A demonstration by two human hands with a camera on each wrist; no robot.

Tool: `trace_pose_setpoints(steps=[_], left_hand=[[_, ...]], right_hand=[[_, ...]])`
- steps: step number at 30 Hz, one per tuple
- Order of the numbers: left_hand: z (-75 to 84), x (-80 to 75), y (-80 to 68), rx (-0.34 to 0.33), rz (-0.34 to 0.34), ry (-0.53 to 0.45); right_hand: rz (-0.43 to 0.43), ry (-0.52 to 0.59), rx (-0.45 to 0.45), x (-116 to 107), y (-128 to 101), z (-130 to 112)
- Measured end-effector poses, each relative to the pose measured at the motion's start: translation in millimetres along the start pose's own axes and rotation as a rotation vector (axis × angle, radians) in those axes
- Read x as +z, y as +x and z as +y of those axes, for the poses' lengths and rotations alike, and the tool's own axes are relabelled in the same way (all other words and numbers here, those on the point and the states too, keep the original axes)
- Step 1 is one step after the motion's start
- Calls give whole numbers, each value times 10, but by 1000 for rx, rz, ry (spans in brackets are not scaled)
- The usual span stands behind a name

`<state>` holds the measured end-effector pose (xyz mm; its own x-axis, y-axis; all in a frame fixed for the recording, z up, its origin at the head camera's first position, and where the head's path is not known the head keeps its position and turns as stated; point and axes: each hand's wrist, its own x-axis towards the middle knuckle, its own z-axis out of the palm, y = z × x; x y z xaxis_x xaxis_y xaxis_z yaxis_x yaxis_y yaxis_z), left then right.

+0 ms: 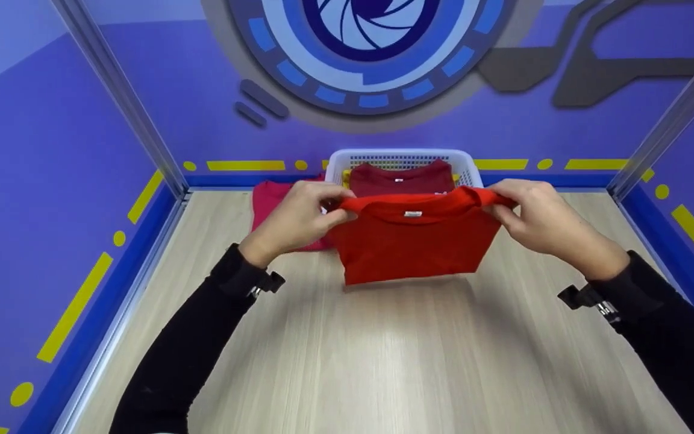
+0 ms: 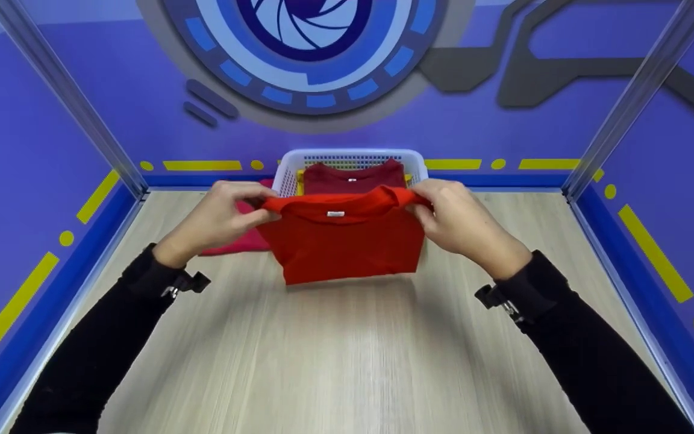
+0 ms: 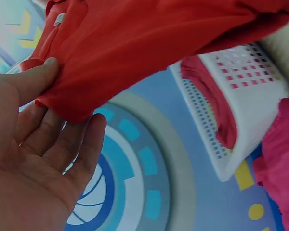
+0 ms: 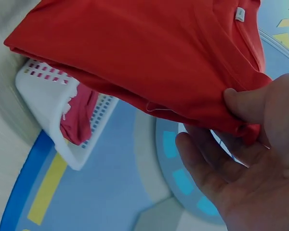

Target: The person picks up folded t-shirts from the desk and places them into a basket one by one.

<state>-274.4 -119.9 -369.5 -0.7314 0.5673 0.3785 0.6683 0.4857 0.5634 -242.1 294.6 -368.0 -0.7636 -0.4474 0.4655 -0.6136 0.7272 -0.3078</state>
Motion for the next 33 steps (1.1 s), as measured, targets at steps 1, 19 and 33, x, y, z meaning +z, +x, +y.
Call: trace_pose_setpoints(steps=[1, 19, 33], left_hand=[[15, -31, 7, -8, -5, -2], [-249, -161, 698, -186, -115, 82], [-626, 44, 1043, -321, -83, 176]], right_hand=[[11, 1, -7, -13, 18, -8], [-95, -69, 129, -5, 615, 343], [-197, -81, 230, 268, 957, 640]])
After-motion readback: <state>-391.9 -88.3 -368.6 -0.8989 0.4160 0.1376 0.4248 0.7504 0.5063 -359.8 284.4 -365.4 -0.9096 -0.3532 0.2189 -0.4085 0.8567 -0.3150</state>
